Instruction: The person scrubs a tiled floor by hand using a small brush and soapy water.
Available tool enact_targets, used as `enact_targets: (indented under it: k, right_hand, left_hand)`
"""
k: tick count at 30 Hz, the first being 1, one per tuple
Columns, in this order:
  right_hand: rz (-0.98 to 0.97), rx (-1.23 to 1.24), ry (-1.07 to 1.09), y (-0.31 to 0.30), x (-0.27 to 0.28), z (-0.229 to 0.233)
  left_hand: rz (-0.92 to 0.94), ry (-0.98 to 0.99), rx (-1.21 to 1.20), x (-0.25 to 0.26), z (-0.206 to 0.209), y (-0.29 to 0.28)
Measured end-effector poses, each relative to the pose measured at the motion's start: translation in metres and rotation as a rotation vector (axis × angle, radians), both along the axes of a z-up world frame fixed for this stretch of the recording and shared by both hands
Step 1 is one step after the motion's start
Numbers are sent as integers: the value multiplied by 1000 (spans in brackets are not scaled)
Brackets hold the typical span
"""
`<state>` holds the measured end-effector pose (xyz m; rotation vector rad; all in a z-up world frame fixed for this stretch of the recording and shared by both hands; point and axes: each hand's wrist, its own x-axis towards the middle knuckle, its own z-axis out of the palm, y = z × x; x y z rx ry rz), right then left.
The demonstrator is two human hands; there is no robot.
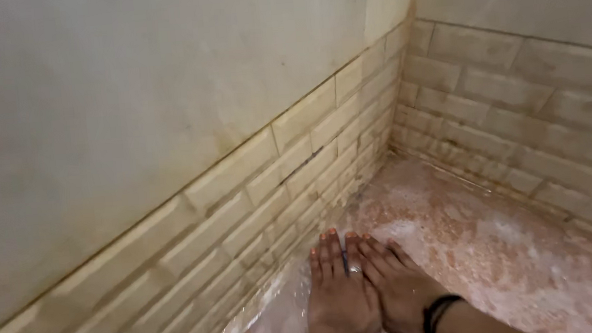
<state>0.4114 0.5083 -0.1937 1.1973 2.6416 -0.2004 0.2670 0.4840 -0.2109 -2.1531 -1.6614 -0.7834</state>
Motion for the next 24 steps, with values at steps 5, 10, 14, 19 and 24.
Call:
enact_targets:
  k: [5,10,14,19,24]
  right_hand:
    - [15,257,239,41,-4,-42]
    - [-20,197,148,70,-2,-32]
    - [-44,205,199,82,-4,-21]
    - [-46,240,162,62,11,-35]
    - [-140,385,363,36,51,-77]
  left_hand:
    - [-9,52,-609,-9,-10,44]
    - [-124,4,-386,-13,-21,80]
    - [-157,-30,-329,-14,-30,99]
    - [-126,-43,-461,-6,-43,82]
    - [-263,52,-350,24,-56,65]
